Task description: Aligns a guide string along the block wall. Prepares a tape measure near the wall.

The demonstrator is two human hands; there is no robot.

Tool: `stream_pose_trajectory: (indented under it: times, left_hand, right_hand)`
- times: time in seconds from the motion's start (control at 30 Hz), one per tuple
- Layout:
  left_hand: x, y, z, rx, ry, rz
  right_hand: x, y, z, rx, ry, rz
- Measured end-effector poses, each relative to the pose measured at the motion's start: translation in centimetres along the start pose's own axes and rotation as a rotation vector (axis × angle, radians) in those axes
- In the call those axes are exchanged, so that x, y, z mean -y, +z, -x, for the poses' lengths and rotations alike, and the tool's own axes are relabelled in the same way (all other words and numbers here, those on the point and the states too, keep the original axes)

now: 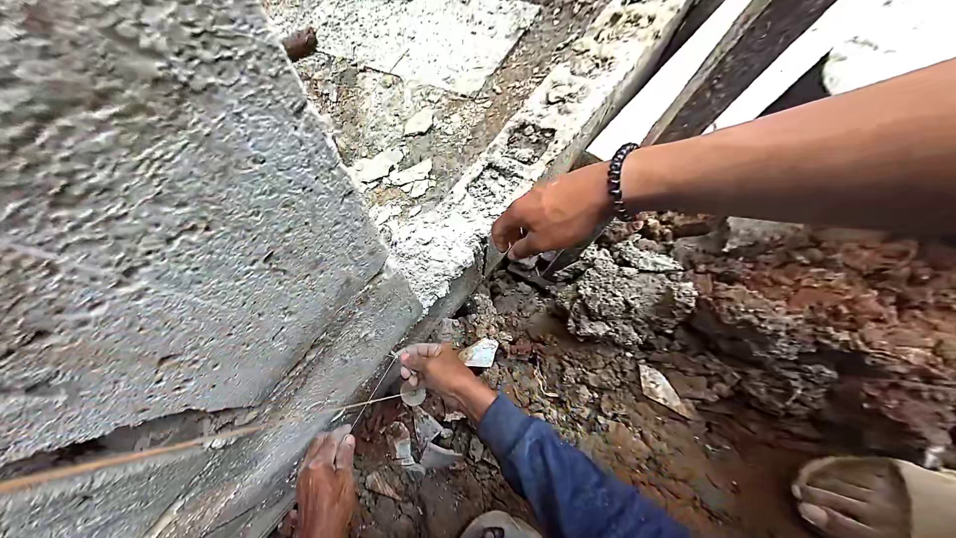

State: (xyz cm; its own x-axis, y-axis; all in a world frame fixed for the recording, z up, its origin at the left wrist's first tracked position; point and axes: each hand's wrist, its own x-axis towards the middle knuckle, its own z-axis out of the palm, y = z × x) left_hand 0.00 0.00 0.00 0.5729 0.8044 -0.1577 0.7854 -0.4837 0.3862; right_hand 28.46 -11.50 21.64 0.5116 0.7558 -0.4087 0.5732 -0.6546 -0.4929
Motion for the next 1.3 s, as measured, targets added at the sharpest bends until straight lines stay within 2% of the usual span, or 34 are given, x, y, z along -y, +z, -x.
stream_pose_trajectory:
  times: [0.1,0.17,0.3,0.43,0.53,0.7,1.03,1.2,1.3]
  left_hand:
    - [-2.4,0.0,-3.1,0.141,-0.113,0.18]
    - [-4.1,0.8,-4.8,0.158,-0.153,0.254]
    - [-7.1,2.3,-5.9,0.029,-0.24,0.305]
    - [-8.4,3.5,-5.3,-0.145,-0.303,0.344]
    - [-8.8,3.9,-5.1,-0.223,-0.263,0.304]
    - [-8.6,4.7,-5.1,-0.321,-0.177,0.288]
    - [-8.6,5.1,-5.5,-0.38,-0.138,0.393]
    - [-8.0,5.1,-5.3,-0.336,-0.082,0.239]
    - [-7.0,4.1,-4.1,-0.143,0.018,0.011]
  right_hand:
    - [-0.9,0.4,-1.5,0.048,-0.002,-0.06]
    - [-1.6,0.7,-2.0,0.07,-0.005,-0.057]
    - [-2.6,1.0,-2.9,0.1,0.017,-0.094]
    - [-2.8,0.6,-3.1,0.134,0.047,-0.138]
    - [-2.5,0.2,-3.4,0.158,0.081,-0.218]
    - [-2.3,-0.1,-3.8,0.123,0.054,-0.165]
    - [-1.2,-0.4,-3.8,0.194,0.138,-0.367]
    - [-1.5,0.1,-4.2,0.223,0.148,-0.456]
    - [-2.0,0.0,-4.2,0.164,0.115,-0.362]
